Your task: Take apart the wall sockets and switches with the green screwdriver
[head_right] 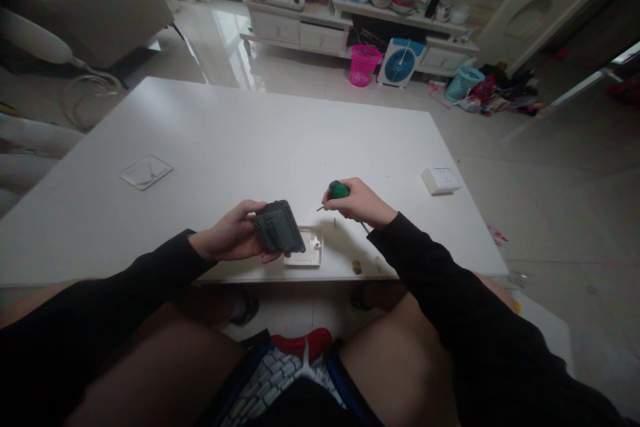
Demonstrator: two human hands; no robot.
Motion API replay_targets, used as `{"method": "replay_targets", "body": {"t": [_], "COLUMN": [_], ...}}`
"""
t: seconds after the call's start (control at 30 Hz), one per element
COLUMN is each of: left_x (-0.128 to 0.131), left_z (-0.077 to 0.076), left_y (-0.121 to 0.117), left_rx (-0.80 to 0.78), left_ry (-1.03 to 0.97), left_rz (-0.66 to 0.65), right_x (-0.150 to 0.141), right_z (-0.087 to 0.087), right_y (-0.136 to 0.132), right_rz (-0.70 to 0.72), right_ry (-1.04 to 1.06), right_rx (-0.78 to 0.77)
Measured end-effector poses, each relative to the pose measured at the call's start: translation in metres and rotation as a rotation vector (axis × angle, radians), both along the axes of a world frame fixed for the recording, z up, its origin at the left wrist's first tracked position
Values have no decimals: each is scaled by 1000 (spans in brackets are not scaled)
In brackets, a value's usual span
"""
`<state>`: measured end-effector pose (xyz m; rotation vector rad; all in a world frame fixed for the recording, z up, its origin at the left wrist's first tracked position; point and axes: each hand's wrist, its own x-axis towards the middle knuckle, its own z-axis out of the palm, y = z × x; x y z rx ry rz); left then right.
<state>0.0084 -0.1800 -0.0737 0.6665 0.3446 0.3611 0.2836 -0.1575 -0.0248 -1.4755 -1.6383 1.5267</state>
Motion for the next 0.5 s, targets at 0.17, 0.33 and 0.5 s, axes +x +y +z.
{"method": "replay_targets", "body": {"t": [0.17,0.33,0.5], "left_x": [2,2,-1], "left_z": [-2,-9,-17], "left_y": [6,10,13], "left_rx": [22,23,23], "left_ry": [2,12,2], "left_rz": [182,263,271], "right_x": [25,22,20], "right_z": [-10,-31,-47], "right_y": [18,23,22], "right_rz": [189,418,490], "right_ry": [-573,-849,-930], "right_rx": [220,156,153]}}
